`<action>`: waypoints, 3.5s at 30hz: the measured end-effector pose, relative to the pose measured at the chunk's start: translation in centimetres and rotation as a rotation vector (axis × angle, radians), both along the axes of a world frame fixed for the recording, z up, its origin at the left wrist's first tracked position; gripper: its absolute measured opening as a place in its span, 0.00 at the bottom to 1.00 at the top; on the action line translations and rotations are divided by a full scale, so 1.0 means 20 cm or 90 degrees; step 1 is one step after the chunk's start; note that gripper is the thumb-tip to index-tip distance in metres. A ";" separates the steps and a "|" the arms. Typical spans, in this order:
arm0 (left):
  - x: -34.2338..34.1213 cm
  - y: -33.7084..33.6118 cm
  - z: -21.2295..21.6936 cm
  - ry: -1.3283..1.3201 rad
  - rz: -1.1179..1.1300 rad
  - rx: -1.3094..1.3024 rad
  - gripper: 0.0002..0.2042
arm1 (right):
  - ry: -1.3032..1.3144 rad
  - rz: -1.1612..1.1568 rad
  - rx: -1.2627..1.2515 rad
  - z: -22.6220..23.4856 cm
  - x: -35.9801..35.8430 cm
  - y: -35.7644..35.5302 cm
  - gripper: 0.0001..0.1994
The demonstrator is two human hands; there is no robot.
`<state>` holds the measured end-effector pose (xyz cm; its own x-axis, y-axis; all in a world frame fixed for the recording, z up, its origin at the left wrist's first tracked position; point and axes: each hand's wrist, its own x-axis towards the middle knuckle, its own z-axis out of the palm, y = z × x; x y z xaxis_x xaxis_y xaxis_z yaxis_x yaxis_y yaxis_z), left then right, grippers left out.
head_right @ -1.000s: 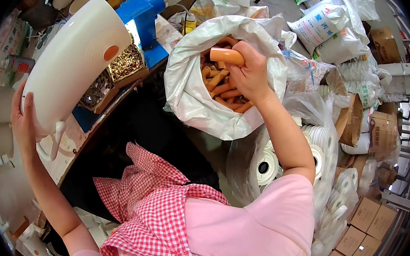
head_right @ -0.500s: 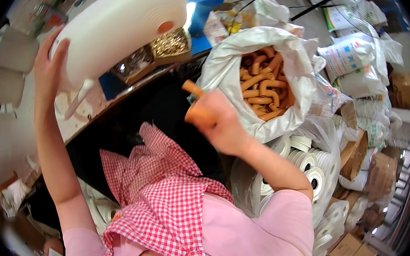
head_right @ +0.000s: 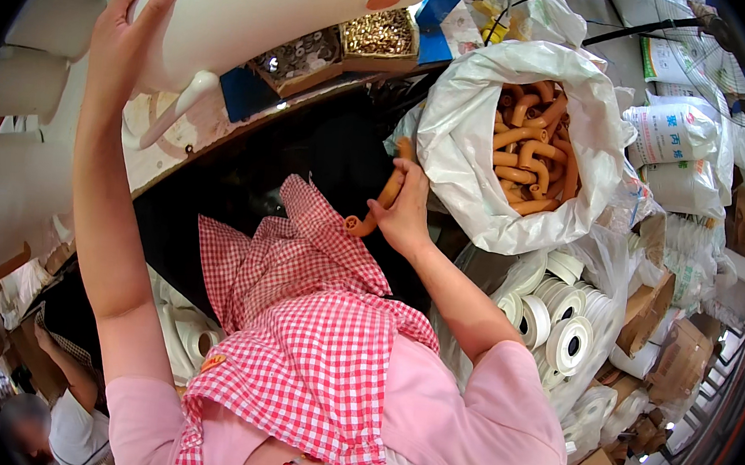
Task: The person assembles components of white thermos flasks by manually pressing plastic handles into place, screwing small securing caps or fasteners onto the bodies, and organizing the flasks on an industrial workbench.
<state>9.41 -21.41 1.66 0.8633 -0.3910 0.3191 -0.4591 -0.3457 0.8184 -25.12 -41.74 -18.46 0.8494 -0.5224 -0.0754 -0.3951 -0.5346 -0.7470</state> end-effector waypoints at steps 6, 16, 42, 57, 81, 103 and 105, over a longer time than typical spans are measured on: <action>-0.02 0.01 0.07 -0.098 0.031 0.066 0.22 | 0.074 -0.144 0.292 -0.13 0.07 -0.07 0.41; -0.05 0.04 0.02 -0.236 0.103 0.150 0.26 | -0.142 0.188 0.725 0.65 0.34 -0.10 0.21; -0.09 0.06 0.00 -0.118 0.142 0.074 0.25 | 0.135 0.447 -0.013 1.52 1.67 0.13 0.16; -0.08 0.04 0.00 -0.134 0.138 0.080 0.27 | 0.117 0.497 -0.151 1.55 1.66 0.14 0.17; -0.03 0.01 -0.01 -0.171 0.097 0.007 0.26 | 0.016 0.636 -0.633 1.63 1.68 0.23 0.20; -0.13 0.03 0.03 -0.204 0.029 0.046 0.27 | 0.024 0.569 -0.594 1.58 1.50 0.21 0.19; -0.12 0.02 0.03 -0.242 0.042 0.044 0.27 | -0.237 0.550 -0.526 1.55 1.47 0.17 0.18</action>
